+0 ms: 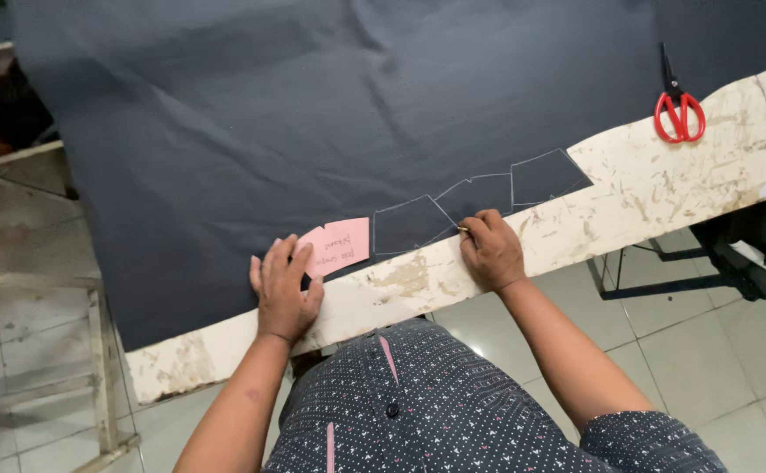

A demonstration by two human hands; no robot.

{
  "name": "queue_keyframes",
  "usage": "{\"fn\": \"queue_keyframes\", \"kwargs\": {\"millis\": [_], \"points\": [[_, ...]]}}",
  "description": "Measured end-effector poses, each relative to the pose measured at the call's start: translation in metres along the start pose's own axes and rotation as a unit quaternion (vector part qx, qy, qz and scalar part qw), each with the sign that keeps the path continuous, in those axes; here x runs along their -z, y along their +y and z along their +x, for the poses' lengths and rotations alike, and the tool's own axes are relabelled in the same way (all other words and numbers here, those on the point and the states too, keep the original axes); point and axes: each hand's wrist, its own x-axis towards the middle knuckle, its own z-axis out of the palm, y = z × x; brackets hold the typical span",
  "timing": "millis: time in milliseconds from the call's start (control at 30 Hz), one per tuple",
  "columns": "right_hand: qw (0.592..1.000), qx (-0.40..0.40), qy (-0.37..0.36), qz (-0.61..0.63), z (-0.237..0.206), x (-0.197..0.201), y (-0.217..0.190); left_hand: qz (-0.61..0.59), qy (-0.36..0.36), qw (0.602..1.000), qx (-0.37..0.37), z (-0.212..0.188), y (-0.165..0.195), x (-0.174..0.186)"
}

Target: The person places a pink paper pattern on a dark fabric and uses a white marking tool to trace its outline. The person repeats this process for several pattern pieces, creating multiple marked outlines on the fabric.

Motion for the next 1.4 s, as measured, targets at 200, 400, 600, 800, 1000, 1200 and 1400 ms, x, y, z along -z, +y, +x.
{"fn": "queue_keyframes", "kwargs": {"millis": [200, 400, 600, 800, 1000, 1200, 1400], "points": [[0.998, 0.043, -0.035, 0.038, -0.001, -0.024, -0.048, -0.02, -0.023, 0.999, -0.022, 0.0, -0.011, 0.009], [0.99, 0.107, -0.086, 0.034, -0.001, -0.048, -0.094, -0.027, -0.01, 0.999, -0.028, 0.001, -0.011, 0.009], [0.99, 0.096, -0.099, 0.006, -0.002, -0.049, -0.095, -0.067, -0.006, 0.997, -0.027, 0.001, -0.013, 0.012], [0.992, 0.087, -0.095, 0.012, -0.002, -0.048, -0.096, -0.086, -0.01, 0.996, -0.026, 0.0, -0.011, 0.016], [0.991, 0.086, -0.098, 0.012, -0.001, -0.045, -0.097, -0.091, -0.012, 0.995, -0.025, 0.002, -0.009, 0.02], [0.99, 0.082, -0.111, 0.018, 0.0, -0.045, -0.094, -0.1, -0.009, 0.995, -0.027, 0.002, -0.009, 0.02], [0.991, 0.086, -0.101, 0.021, -0.002, -0.046, -0.093, -0.097, -0.006, 0.995, -0.026, 0.002, -0.009, 0.018]]}}
